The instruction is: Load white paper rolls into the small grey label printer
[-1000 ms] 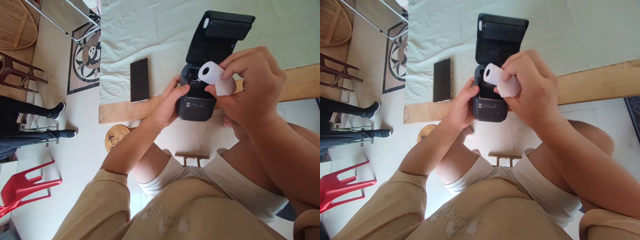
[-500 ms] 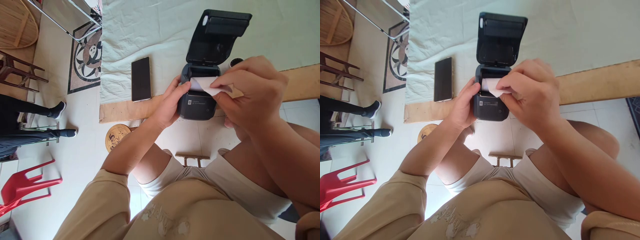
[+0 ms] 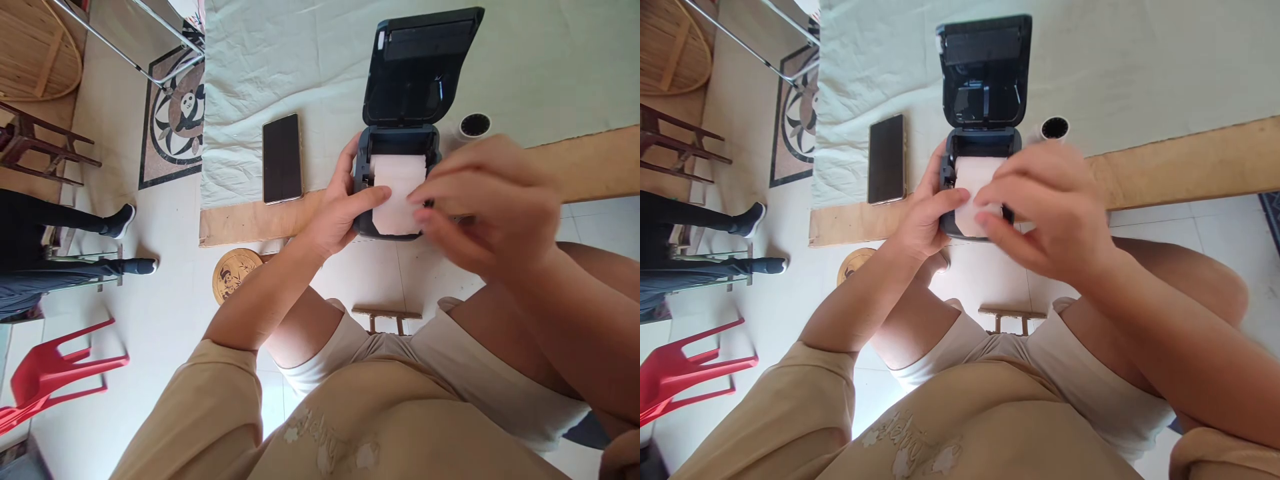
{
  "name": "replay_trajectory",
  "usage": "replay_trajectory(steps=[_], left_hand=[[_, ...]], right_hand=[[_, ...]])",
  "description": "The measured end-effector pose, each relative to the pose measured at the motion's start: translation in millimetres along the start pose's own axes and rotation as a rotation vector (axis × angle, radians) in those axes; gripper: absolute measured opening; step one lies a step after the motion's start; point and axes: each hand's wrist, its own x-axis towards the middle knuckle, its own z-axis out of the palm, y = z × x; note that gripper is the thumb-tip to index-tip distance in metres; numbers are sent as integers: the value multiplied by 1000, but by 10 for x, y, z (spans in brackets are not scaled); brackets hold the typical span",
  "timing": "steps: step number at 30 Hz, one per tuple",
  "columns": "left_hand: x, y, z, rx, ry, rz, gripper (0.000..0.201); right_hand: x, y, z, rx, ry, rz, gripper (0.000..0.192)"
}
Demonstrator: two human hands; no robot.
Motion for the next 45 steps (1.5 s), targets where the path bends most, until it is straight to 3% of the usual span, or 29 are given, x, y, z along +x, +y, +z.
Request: replay_trajectory(steps=[5,7,13,16,19,23,26,30,33,37,45], left_hand=[[0,27,-57,52,-62,6,107],[5,38,-69,71,-74,14,113],[3,27,-53,58,-38,0,113],[5,17,-59,86,-44,34,105],[4,13,-74,100,-62,59,104],[-28,17,-64,79,-49,55,96],[-50,24,-32,53,-38,34,87],[-35,18,-27,18,-22,4,73],[-3,-1,-85,10,-100,16,58],[28,-23,-174,26,-224,23,69],[65,-46,-219,45,-229,72,63]], right_hand=[[-51,258,-145,117,152,272,57],[-96,335,-151,209,162,356,68],[-81,332,-182,350,205,430,61],[-62,361,-234,290,133,385,64],[-80,409,-283,262,43,353,55],[-120,404,-288,244,-10,494,63],[-150,391,-247,389,-162,656,72],[-181,366,-183,503,-293,664,94],[-182,284,-144,562,-319,668,90],[-150,137,-102,634,-377,760,82],[-185,194,-2,575,-364,694,81]])
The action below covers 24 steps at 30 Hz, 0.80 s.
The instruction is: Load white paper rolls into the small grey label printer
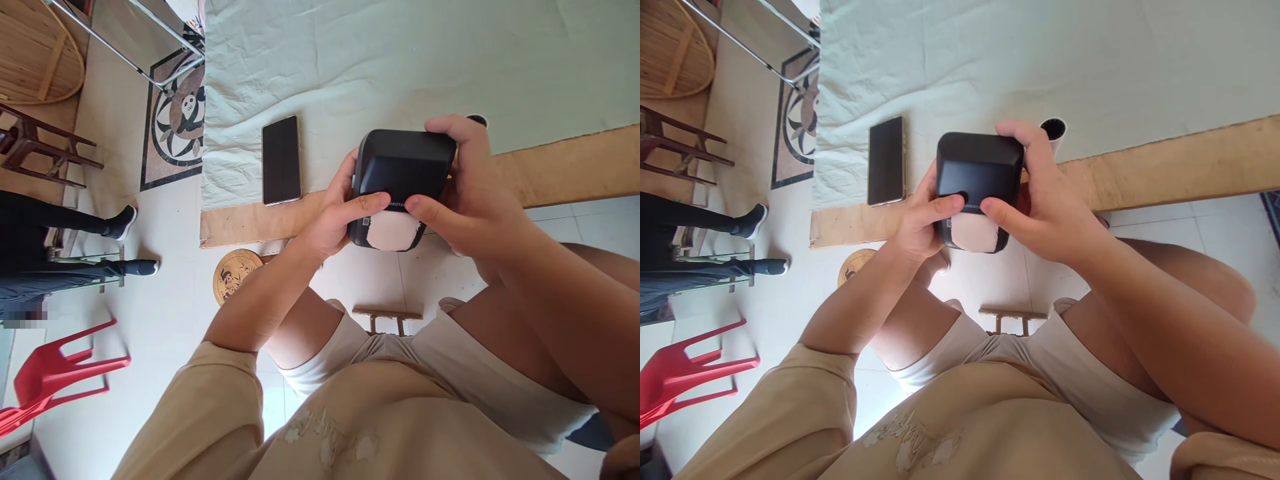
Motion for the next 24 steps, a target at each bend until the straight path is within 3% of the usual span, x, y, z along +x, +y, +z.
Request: replay_trajectory(steps=[7,15,24], left_hand=[[3,16,30,-8,24,-26,67],[30,39,105,-30,63,-45,71],[21,46,95,17,73,-70,77]], right_hand=[[8,186,70,-85,79,-15,85],[18,205,47,-181,120,-36,81],[4,79,-10,-142,19,46,79]])
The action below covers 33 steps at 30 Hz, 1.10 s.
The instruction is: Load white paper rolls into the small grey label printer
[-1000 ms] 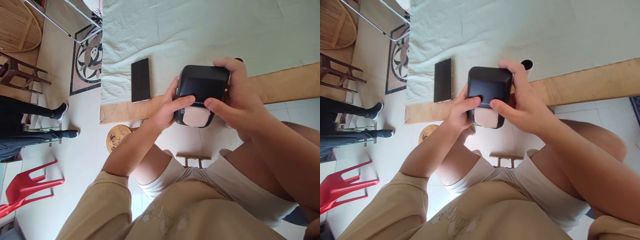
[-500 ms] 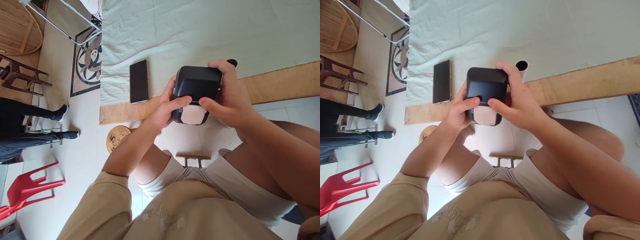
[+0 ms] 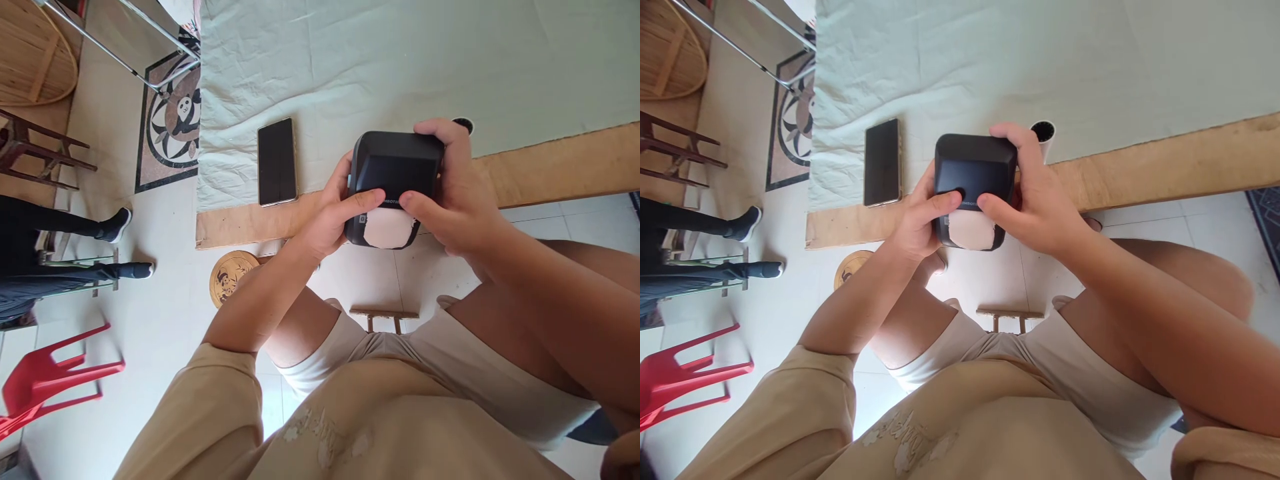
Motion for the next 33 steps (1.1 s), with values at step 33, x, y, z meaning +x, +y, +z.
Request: replay_trajectory(steps=[33], left_hand=[[-16,6,-1,5,-3,-2,68]], right_hand=[[12,4,-87,2,-23,-32,79]])
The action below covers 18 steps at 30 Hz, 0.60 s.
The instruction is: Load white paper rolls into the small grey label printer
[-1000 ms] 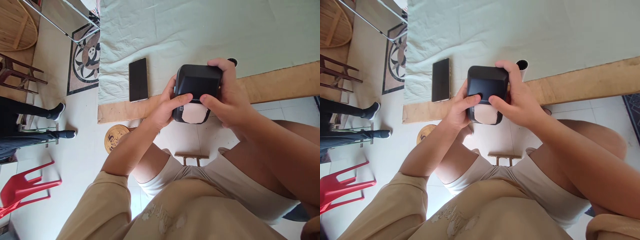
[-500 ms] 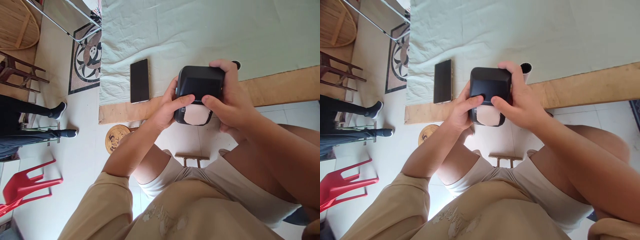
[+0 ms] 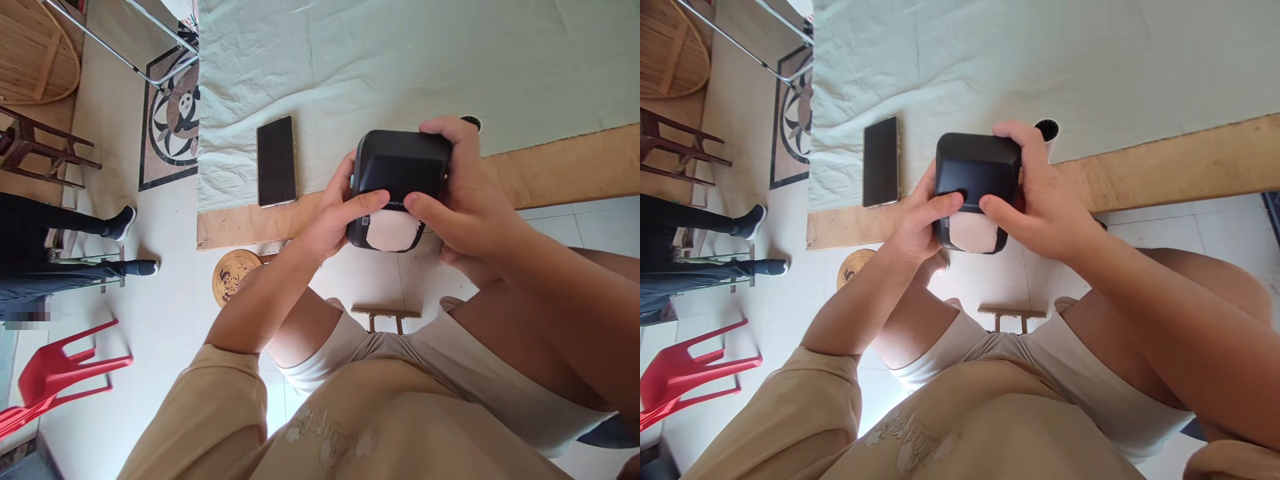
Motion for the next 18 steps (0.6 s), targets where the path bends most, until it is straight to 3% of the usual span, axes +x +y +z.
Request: replay_trajectory(steps=[18], left_hand=[[-17,-28,-4,17,14,-11,73]], right_hand=[[-48,-283,70,8,32,113,70]])
